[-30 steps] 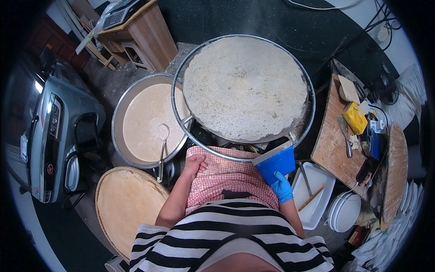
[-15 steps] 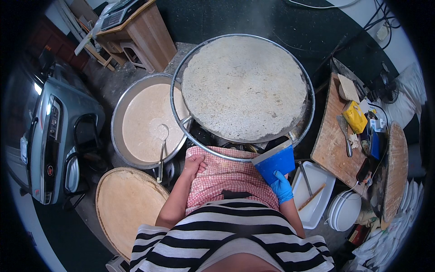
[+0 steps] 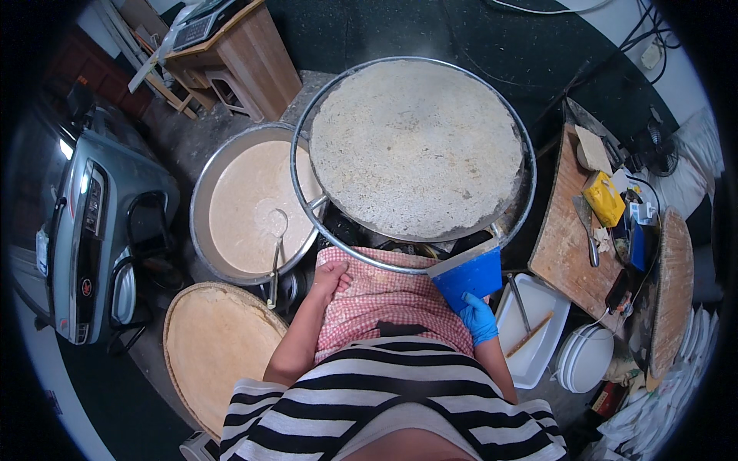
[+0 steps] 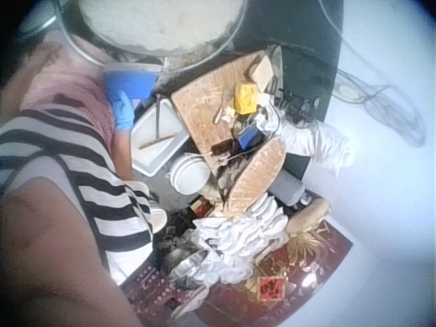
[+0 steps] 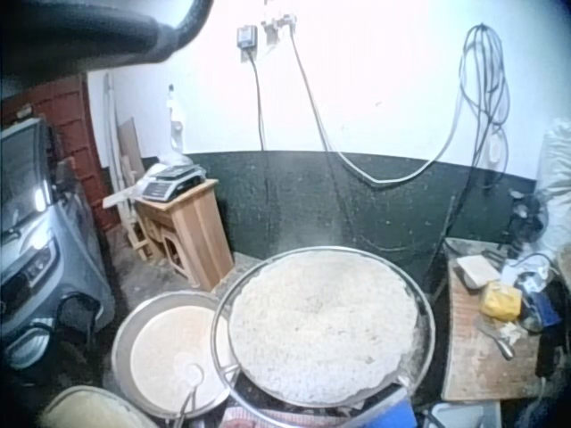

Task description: The person ladles batter onto a hot griddle, spreads it into a thin circle, cooks it, then folds and removes the crepe onto a woven tray. The cycle repeats with a second crepe.

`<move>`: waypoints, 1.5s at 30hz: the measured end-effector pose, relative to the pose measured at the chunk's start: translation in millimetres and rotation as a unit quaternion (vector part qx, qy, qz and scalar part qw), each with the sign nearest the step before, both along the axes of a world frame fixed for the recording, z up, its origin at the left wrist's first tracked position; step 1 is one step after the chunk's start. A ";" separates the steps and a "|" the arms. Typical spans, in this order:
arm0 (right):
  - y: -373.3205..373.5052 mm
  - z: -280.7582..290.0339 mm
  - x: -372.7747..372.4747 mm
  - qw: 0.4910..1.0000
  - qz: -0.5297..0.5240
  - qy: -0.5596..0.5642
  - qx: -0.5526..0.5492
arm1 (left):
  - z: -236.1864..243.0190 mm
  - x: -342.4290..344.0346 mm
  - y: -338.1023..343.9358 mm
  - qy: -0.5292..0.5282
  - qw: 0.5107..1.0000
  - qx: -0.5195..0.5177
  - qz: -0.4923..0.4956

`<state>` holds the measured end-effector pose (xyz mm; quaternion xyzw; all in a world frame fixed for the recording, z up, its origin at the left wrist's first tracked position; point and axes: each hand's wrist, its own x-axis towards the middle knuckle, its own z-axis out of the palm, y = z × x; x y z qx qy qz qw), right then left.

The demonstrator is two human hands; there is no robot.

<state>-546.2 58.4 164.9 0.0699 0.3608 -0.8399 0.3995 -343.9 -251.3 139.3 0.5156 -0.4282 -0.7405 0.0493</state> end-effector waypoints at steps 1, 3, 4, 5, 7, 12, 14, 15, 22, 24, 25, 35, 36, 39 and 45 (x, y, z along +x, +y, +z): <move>0.1 0.6 0.1 1.000 0.006 -0.005 0.030 | 0.0 -0.3 0.1 0.000 1.000 0.000 -0.002; 0.3 2.1 0.4 0.999 0.027 0.021 0.040 | 0.0 -1.0 0.6 -0.006 1.000 -0.005 -0.004; 0.4 2.9 0.7 0.999 0.022 0.008 0.041 | 0.2 -1.3 0.7 -0.007 1.000 -0.006 -0.005; 0.6 3.6 1.0 0.999 0.015 0.000 0.040 | 0.5 -1.6 0.9 -0.007 1.000 -0.008 -0.007; 1.1 4.4 1.4 0.999 0.009 -0.012 0.033 | 1.1 -2.2 1.2 -0.012 1.000 -0.011 -0.010; 1.5 2.1 0.4 0.999 0.011 -0.015 0.027 | 1.3 -2.1 2.8 -0.015 1.000 -0.014 -0.006; 1.2 1.0 -0.5 0.999 0.026 -0.002 0.031 | 0.7 -1.8 3.2 -0.013 1.000 -0.014 -0.008; 1.0 0.8 -0.8 0.999 0.031 0.007 0.035 | 0.5 -1.7 3.3 -0.019 1.000 -0.019 -0.008; 0.9 7.3 0.5 0.999 0.019 0.002 0.031 | 6.4 -4.7 3.3 -0.022 1.000 -0.016 0.001; 1.4 9.2 0.8 0.999 0.034 0.011 0.011 | 10.1 -8.3 0.6 -0.033 0.998 -0.041 0.028; 1.7 9.7 0.9 0.999 0.035 0.000 0.038 | 11.8 -10.9 -2.7 -0.011 0.997 -0.046 0.055; 6.5 9.1 3.0 0.999 0.038 0.014 0.027 | -8.3 -44.1 -82.6 0.060 0.980 0.032 0.187; 7.2 8.9 3.5 0.999 0.037 0.033 -0.008 | -12.3 -45.0 -83.3 0.060 0.980 0.028 0.186; 9.5 7.1 4.5 0.999 0.031 0.033 -0.016 | -18.8 -46.0 -79.6 0.068 0.979 0.035 0.188; 13.0 0.1 4.3 0.999 0.034 0.010 -0.001 | -26.2 -53.5 -37.8 0.066 0.969 0.067 0.230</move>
